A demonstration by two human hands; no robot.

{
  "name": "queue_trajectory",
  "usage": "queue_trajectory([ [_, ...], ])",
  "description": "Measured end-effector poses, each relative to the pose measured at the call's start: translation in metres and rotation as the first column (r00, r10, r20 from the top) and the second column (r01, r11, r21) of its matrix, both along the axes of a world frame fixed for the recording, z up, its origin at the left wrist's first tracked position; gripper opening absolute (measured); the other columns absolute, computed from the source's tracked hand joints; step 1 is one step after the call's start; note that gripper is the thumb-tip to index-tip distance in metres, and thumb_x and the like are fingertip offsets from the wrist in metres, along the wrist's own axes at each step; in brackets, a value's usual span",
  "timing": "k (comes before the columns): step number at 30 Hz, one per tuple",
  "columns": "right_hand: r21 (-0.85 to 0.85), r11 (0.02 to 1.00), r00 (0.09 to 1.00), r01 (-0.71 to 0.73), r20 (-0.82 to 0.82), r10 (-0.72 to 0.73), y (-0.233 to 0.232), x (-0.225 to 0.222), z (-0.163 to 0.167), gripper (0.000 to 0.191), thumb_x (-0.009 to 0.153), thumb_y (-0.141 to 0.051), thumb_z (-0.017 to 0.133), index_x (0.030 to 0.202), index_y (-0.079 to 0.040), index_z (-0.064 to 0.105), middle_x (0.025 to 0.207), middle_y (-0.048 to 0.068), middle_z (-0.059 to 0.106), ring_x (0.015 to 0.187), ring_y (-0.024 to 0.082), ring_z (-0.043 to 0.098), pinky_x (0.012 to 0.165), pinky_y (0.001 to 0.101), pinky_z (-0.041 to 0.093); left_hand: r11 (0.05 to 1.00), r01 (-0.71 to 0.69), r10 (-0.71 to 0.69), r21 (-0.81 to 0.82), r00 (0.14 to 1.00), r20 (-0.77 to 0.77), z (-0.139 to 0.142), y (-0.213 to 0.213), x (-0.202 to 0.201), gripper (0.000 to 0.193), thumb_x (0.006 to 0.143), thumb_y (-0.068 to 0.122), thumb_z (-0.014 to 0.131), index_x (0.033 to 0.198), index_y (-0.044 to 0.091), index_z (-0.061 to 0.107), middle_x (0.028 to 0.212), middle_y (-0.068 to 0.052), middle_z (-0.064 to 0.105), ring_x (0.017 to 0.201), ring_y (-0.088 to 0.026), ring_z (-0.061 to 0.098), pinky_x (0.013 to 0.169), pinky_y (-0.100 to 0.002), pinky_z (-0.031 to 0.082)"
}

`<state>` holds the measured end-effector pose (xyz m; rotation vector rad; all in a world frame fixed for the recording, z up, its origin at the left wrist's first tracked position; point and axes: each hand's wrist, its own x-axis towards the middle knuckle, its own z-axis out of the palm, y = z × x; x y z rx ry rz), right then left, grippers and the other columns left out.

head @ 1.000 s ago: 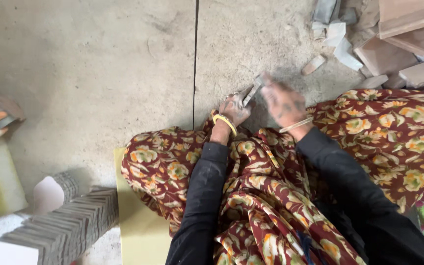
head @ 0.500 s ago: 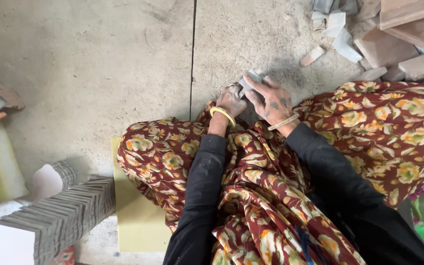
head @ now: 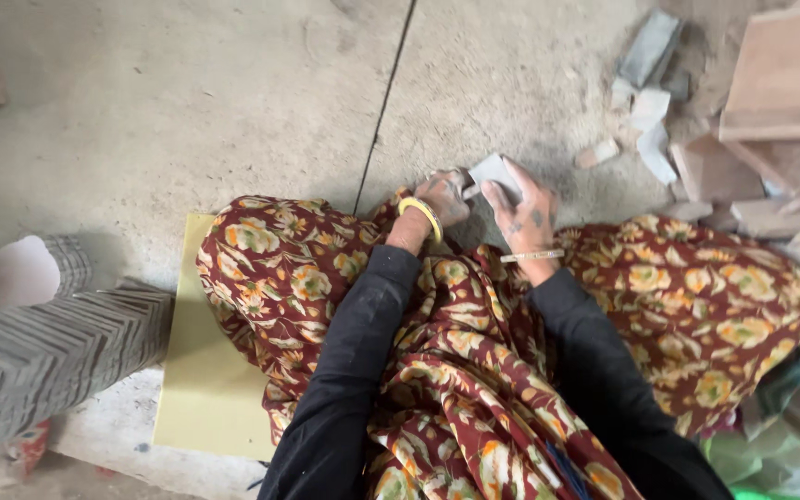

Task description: The person sits on the floor and smooths small white stone pieces one at a time, rubbing each piece against a flat abrasive block held in the other hand, then sets the finished piece aside and picks up the next piece. Cut stone pieces and dust are scattered on the floor around them.

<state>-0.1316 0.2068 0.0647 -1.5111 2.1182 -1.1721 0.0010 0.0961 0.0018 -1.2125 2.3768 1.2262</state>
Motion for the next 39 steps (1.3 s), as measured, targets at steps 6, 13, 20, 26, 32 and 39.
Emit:
queue_trajectory([
  [6,-0.020,1.000,0.990,0.014,-0.140,-0.016,-0.015,0.001,-0.005,0.051,0.099,-0.042,0.075,0.127,0.001,0.071,0.105,0.024,0.075,0.089,0.036,0.075,0.079,0.0415,0.058,0.998,-0.007,0.003,-0.070,0.999,-0.051,-0.014,-0.007,-0.006,0.048,0.084,0.022,0.064,0.129,0.006,0.061,0.133,-0.022,0.062,0.126,-0.036,0.059,0.106,-0.043,0.048],
  [13,0.244,0.961,0.986,0.127,-0.133,-0.097,-0.021,0.003,-0.006,0.051,0.095,-0.037,0.068,0.135,-0.006,0.069,0.097,0.023,0.076,0.075,0.035,0.074,0.069,0.0424,0.057,0.991,-0.018,0.021,-0.136,0.999,0.024,-0.006,0.015,-0.012,0.042,0.087,0.019,0.061,0.127,0.007,0.065,0.135,-0.019,0.064,0.126,-0.035,0.061,0.105,-0.044,0.050],
  [20,-0.170,0.985,0.998,0.009,-0.057,-0.019,-0.019,0.002,-0.019,0.044,0.100,-0.031,0.069,0.132,-0.001,0.067,0.113,0.022,0.076,0.095,0.031,0.077,0.080,0.0370,0.060,0.990,-0.118,0.121,-0.076,0.992,0.042,0.011,0.002,-0.013,0.043,0.090,0.025,0.056,0.126,0.004,0.065,0.133,-0.022,0.062,0.125,-0.038,0.059,0.107,-0.045,0.046],
  [26,-0.031,0.999,0.999,0.010,0.053,-0.009,-0.017,-0.006,-0.013,0.048,0.093,-0.031,0.074,0.131,-0.003,0.068,0.109,0.020,0.076,0.093,0.030,0.078,0.080,0.0379,0.060,0.980,-0.198,0.200,-0.035,0.975,0.097,0.017,0.015,-0.018,0.044,0.092,0.026,0.057,0.127,0.002,0.068,0.136,-0.023,0.065,0.128,-0.037,0.060,0.111,-0.044,0.048],
  [32,0.104,0.994,0.993,-0.025,-0.108,0.036,-0.019,-0.009,-0.002,0.050,0.091,-0.039,0.072,0.132,-0.011,0.069,0.109,0.017,0.077,0.089,0.030,0.077,0.075,0.0389,0.060,0.959,0.150,-0.101,-0.241,0.974,0.205,0.030,0.046,-0.030,0.065,0.100,0.039,0.050,0.155,0.006,0.039,0.154,-0.014,0.045,0.143,-0.036,0.038,0.120,-0.058,0.030],
  [39,0.008,1.000,0.988,0.023,-0.156,-0.022,-0.010,-0.008,-0.020,0.051,0.098,-0.040,0.068,0.139,-0.011,0.066,0.111,0.016,0.077,0.085,0.028,0.078,0.073,0.0371,0.062,0.954,0.089,-0.055,-0.286,0.991,0.125,0.015,0.045,-0.029,0.064,0.103,0.042,0.037,0.156,0.007,0.035,0.161,-0.013,0.037,0.150,-0.038,0.031,0.120,-0.061,0.025],
])
